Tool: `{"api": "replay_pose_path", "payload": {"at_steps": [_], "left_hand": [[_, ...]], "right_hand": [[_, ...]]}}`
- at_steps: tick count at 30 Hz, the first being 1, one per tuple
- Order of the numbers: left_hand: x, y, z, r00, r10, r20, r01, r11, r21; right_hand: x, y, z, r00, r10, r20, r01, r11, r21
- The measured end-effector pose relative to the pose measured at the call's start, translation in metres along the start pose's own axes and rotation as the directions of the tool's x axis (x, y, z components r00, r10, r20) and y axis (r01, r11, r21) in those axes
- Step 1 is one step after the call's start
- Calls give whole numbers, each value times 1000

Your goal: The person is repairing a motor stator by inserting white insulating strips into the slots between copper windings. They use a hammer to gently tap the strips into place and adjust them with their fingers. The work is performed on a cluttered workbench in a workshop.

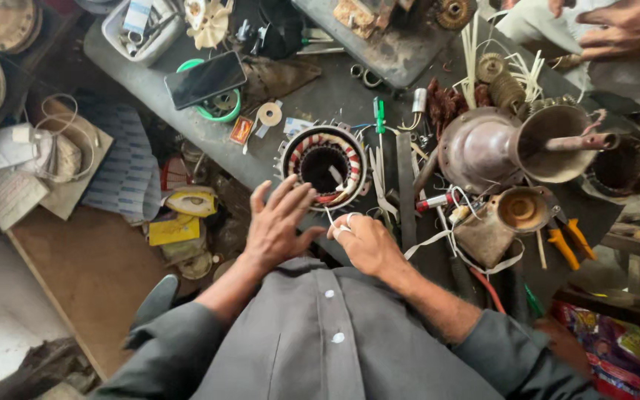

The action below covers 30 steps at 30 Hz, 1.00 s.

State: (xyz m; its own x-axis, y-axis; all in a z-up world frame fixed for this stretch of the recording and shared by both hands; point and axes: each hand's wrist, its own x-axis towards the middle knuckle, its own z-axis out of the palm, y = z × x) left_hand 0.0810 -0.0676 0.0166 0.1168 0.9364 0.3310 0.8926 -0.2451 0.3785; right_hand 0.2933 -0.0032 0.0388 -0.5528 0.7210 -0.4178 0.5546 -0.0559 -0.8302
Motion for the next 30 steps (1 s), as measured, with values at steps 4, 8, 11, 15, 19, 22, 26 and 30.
{"api": "replay_pose_path", "payload": {"at_steps": [4, 8, 11, 15, 19, 22, 26, 30], "left_hand": [[-13, -5, 32, 998, -11, -63, 16, 996, 88], [-5, -6, 31, 997, -13, -80, 18, 998, 67], [5, -3, 11, 998, -57, 2, 57, 998, -5], [21, 16, 5, 997, -65, 30, 67, 994, -89], [13, 19, -5, 1000, 8, -7, -9, 996, -83], [17, 17, -5, 988, 58, 146, -20, 968, -250], [17, 30, -9, 968, -168, 187, 237, 861, -450], [17, 44, -2, 952, -270, 146, 305, 788, -534]], "right_hand": [[10, -4, 2, 996, 88, 13, -87, 993, -75], [8, -6, 1, 989, 148, 33, -147, 989, -19], [8, -8, 11, 999, 35, 13, -34, 999, -31], [5, 7, 9, 907, -415, -73, 376, 874, -308], [3, 16, 23, 982, 147, 120, -174, 951, 254], [0, 24, 11, 969, 158, 192, -231, 856, 462], [-17, 59, -33, 909, 416, -22, -403, 893, 201], [-31, 135, -59, 893, 141, -427, -422, 590, -688]]}}
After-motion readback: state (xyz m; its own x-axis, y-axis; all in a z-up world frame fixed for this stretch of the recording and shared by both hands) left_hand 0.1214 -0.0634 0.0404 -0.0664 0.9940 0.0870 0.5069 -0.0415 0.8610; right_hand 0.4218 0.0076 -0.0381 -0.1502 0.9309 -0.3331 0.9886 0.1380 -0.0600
